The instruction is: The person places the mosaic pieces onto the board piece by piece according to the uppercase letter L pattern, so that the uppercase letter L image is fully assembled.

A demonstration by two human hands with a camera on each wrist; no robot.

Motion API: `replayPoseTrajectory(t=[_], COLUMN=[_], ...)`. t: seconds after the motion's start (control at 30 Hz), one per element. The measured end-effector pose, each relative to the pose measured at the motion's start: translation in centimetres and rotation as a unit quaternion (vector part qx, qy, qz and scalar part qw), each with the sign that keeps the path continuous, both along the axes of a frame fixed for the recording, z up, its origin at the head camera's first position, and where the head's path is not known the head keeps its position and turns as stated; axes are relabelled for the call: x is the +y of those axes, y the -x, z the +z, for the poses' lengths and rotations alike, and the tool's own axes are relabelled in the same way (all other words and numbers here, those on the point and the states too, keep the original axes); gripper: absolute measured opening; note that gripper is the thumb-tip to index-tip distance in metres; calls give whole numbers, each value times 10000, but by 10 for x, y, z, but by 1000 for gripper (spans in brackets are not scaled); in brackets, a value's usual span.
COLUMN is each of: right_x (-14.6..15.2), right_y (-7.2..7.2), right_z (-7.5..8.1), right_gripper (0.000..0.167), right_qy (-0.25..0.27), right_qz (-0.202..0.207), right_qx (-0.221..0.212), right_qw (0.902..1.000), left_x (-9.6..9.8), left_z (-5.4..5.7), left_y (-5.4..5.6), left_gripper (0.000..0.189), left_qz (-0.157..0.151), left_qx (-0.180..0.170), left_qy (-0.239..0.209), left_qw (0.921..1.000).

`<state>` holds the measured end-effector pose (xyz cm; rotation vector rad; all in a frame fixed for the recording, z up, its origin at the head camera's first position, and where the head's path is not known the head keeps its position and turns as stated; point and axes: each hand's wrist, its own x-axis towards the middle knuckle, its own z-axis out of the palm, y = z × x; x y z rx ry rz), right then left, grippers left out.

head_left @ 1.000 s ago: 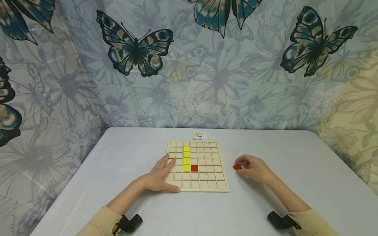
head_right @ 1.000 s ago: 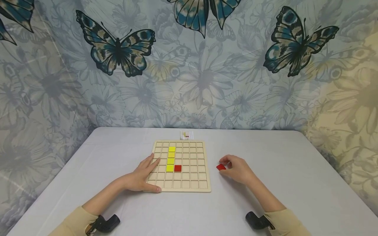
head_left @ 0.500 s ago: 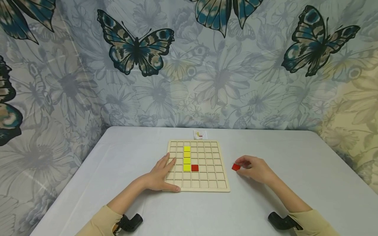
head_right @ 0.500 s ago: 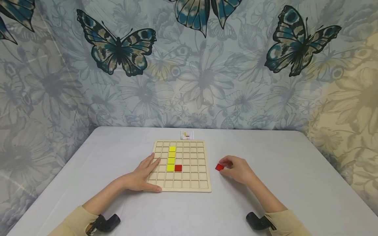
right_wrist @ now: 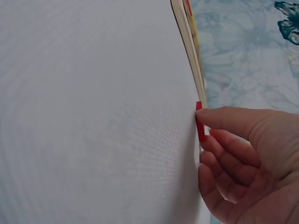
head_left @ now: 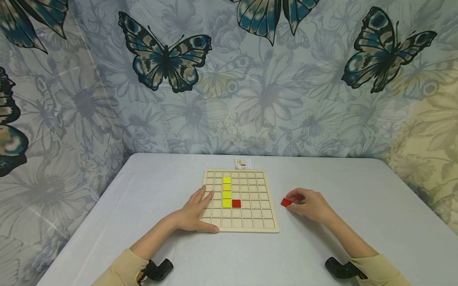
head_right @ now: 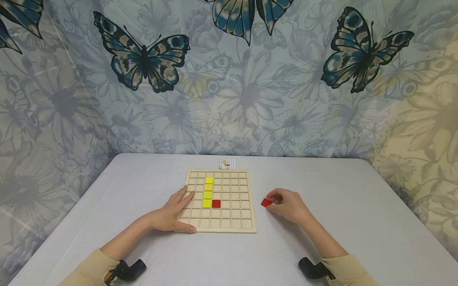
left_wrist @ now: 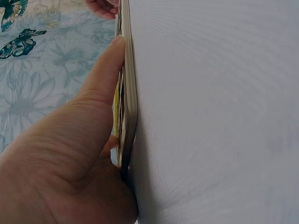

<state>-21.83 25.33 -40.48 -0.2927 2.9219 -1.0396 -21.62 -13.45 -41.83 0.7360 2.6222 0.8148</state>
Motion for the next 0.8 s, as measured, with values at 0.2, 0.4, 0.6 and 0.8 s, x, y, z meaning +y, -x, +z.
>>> replayPoseTrajectory(t=[0.2, 0.4, 0.6, 0.8], right_x=[-3, -11, -24, -38], right_y=[1, 1, 3, 3], right_z=[0, 2, 2, 3], right_gripper=[30, 30, 29, 32], right_qy=[26, 205, 371, 535], right_qz=[-4, 139, 285, 399], right_qx=[19, 4, -49, -115], right_qw=[10000, 9997, 9989, 9977], left_x=[0, 0, 0, 0], left_z=[-1, 0, 1, 1], left_y=[0, 0, 0, 0], left_gripper=[113, 113, 112, 113], left_qz=[3, 6, 10, 25], left_qx=[8, -12, -20, -29], left_qy=[3, 31, 8, 36], left_qw=[10000, 10000, 10000, 10000])
